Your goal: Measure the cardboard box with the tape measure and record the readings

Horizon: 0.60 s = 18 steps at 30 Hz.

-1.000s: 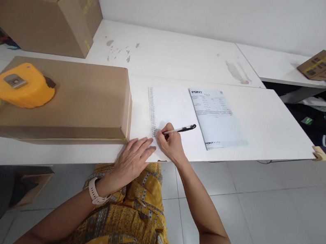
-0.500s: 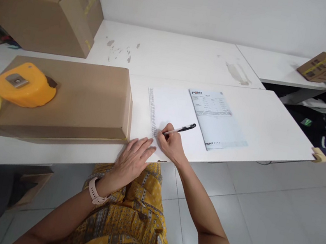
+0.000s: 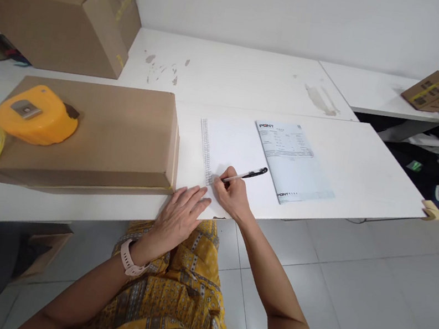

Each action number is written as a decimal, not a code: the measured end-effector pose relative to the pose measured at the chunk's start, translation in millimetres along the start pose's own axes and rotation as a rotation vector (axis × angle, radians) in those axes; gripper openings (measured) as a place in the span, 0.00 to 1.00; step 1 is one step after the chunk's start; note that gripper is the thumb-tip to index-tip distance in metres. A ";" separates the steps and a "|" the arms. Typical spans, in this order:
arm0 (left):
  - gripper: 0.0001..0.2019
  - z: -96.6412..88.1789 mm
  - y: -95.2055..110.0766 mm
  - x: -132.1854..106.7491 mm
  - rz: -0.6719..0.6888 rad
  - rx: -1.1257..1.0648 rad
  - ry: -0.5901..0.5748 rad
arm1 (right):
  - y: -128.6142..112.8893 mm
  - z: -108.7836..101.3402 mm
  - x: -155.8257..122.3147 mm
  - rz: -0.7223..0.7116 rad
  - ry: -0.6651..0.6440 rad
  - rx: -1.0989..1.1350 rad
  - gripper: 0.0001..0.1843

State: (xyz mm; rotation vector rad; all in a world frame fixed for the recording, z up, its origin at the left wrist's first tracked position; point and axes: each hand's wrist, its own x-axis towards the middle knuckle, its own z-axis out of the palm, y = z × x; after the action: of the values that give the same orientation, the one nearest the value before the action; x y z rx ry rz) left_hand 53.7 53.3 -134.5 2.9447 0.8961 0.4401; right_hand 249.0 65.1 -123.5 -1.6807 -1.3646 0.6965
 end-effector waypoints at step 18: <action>0.20 -0.5 0.1 0.3 -0.010 -0.001 -0.014 | 2.8 1.7 -0.7 -0.014 0.058 0.025 0.12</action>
State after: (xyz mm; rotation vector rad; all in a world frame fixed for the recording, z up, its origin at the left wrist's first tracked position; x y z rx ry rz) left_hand 53.8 53.4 -133.9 2.9378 0.9079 0.4191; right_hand 248.8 64.7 -126.8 -1.6581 -1.3207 0.6496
